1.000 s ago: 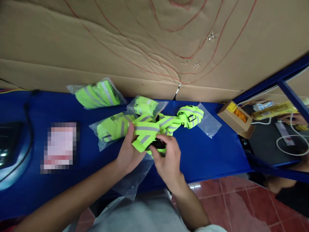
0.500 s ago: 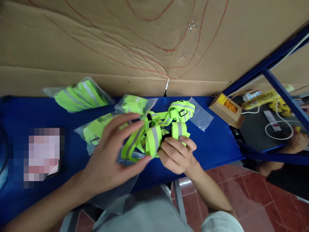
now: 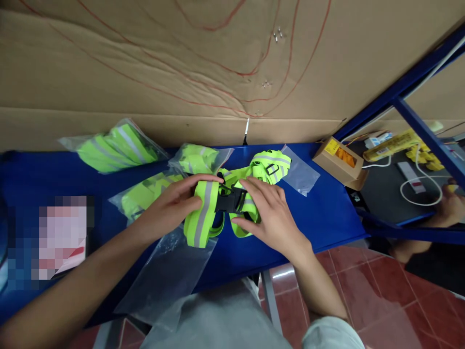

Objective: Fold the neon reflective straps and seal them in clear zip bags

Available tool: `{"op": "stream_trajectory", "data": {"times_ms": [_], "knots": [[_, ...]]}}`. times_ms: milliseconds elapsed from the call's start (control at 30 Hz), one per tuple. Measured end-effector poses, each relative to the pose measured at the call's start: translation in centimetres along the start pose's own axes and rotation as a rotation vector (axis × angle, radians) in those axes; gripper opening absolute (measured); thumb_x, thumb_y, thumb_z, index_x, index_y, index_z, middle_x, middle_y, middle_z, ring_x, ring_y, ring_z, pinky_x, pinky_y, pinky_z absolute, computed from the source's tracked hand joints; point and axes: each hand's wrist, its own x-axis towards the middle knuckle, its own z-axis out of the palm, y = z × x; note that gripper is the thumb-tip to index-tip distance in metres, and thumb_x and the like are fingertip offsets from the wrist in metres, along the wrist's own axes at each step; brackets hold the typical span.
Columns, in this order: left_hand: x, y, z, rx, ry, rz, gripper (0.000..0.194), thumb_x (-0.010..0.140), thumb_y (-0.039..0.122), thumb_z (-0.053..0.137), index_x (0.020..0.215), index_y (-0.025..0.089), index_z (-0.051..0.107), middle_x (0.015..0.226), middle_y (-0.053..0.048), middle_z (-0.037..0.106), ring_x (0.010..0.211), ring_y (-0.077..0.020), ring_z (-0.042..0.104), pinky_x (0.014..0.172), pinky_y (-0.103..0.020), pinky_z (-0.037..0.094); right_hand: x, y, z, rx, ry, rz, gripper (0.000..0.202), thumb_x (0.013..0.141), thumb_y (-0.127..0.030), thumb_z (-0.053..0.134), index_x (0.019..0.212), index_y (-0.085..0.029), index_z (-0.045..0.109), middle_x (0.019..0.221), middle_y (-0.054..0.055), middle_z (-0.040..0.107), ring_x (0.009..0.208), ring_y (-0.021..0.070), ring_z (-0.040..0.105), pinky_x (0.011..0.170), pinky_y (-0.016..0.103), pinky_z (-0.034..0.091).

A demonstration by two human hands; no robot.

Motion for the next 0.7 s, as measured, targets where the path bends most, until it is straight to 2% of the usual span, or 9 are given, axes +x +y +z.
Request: {"op": "stream_trajectory", "data": {"times_ms": [67,133,167,267,333,367,433,533,700], "knots": [[0.1,-0.1,-0.1,0.008,-0.034,-0.041,0.049,0.073,0.02,0.054,0.118,0.025,0.072,0.102,-0.001,0.07,0.082,-0.0199,0.059,0.067,-0.027,0.043,0.3,0.1,0.1,0.069,-0.018,0.003,0.068,0.095,-0.046,0.068,0.153,-0.028,0.038,0.147,0.012,0.059,0.136,0.0314,0.055,0.108,0.048,0.043],[0.0,-0.2,-0.1,0.022,-0.056,-0.059,0.055,0.076,0.021,0.052,0.129,0.026,0.065,0.11,-0.003,0.07,0.09,-0.0224,0.063,0.073,-0.03,0.048,0.7,0.2,0.5,0.103,0.01,0.017,0.058,0.095,-0.035,0.068,0.147,-0.027,0.044,0.138,0.011,0.063,0.129,0.0309,0.059,0.105,0.048,0.045],[-0.1,-0.1,0.1,0.076,-0.026,-0.023,0.058,0.079,0.021,0.051,0.136,0.026,0.06,0.117,-0.005,0.069,0.098,-0.024,0.064,0.079,-0.033,0.05,0.8,0.3,0.6,0.103,0.018,0.027,0.056,0.094,-0.031,0.067,0.145,-0.026,0.045,0.136,0.011,0.064,0.127,0.0315,0.059,0.104,0.048,0.045],[-0.7,0.3,0.7,0.494,0.159,0.299,0.06,0.085,0.022,0.057,0.145,0.024,0.05,0.144,-0.013,0.054,0.13,-0.0309,0.054,0.106,-0.046,0.046,1.4,0.1,1.0,0.02,0.039,0.051,0.058,0.091,-0.024,0.066,0.145,-0.023,0.045,0.135,0.014,0.062,0.126,0.0344,0.057,0.102,0.049,0.044],[-1.0,0.7,1.2,0.821,0.222,0.517,0.048,0.087,0.027,0.064,0.135,0.021,0.058,0.151,-0.017,0.047,0.14,-0.0357,0.046,0.116,-0.055,0.035,1.6,-0.2,1.1,-0.02,0.066,0.035,0.06,0.089,-0.023,0.066,0.145,-0.022,0.044,0.135,0.014,0.061,0.126,0.0347,0.055,0.102,0.048,0.042],[-1.0,0.9,1.5,0.937,0.209,0.575,0.041,0.088,0.029,0.066,0.128,0.02,0.062,0.151,-0.018,0.047,0.14,-0.0372,0.046,0.117,-0.058,0.032,1.7,-0.3,1.0,-0.024,0.083,0.018,0.06,0.089,-0.023,0.066,0.145,-0.021,0.043,0.134,0.014,0.061,0.126,0.0343,0.055,0.102,0.048,0.042],[-0.9,1.1,1.7,1.055,0.17,0.611,0.032,0.089,0.031,0.07,0.117,0.019,0.065,0.144,-0.019,0.054,0.134,-0.0367,0.052,0.116,-0.058,0.033,1.8,-0.6,0.9,-0.034,0.113,-0.016,0.059,0.09,-0.025,0.066,0.145,-0.021,0.043,0.134,0.014,0.06,0.125,0.0335,0.055,0.102,0.047,0.042],[-0.5,1.1,1.7,1.094,0.141,0.599,0.028,0.087,0.028,0.074,0.112,0.018,0.066,0.139,-0.018,0.059,0.13,-0.0357,0.055,0.114,-0.056,0.037,1.8,-0.8,0.7,-0.061,0.129,-0.049,0.057,0.091,-0.023,0.064,0.144,-0.021,0.044,0.133,0.015,0.061,0.123,0.0327,0.055,0.101,0.046,0.041],[0.2,0.4,1.8,1.171,0.008,0.583,0.02,0.089,0.016,0.065,0.109,0.017,0.067,0.13,-0.019,0.066,0.135,-0.0397,0.055,0.122,-0.064,0.021,1.9,-0.5,1.2,-0.096,0.089,-0.046,0.058,0.084,-0.011,0.06,0.14,-0.021,0.048,0.13,0.012,0.063,0.121,0.031,0.057,0.101,0.045,0.039]]}}
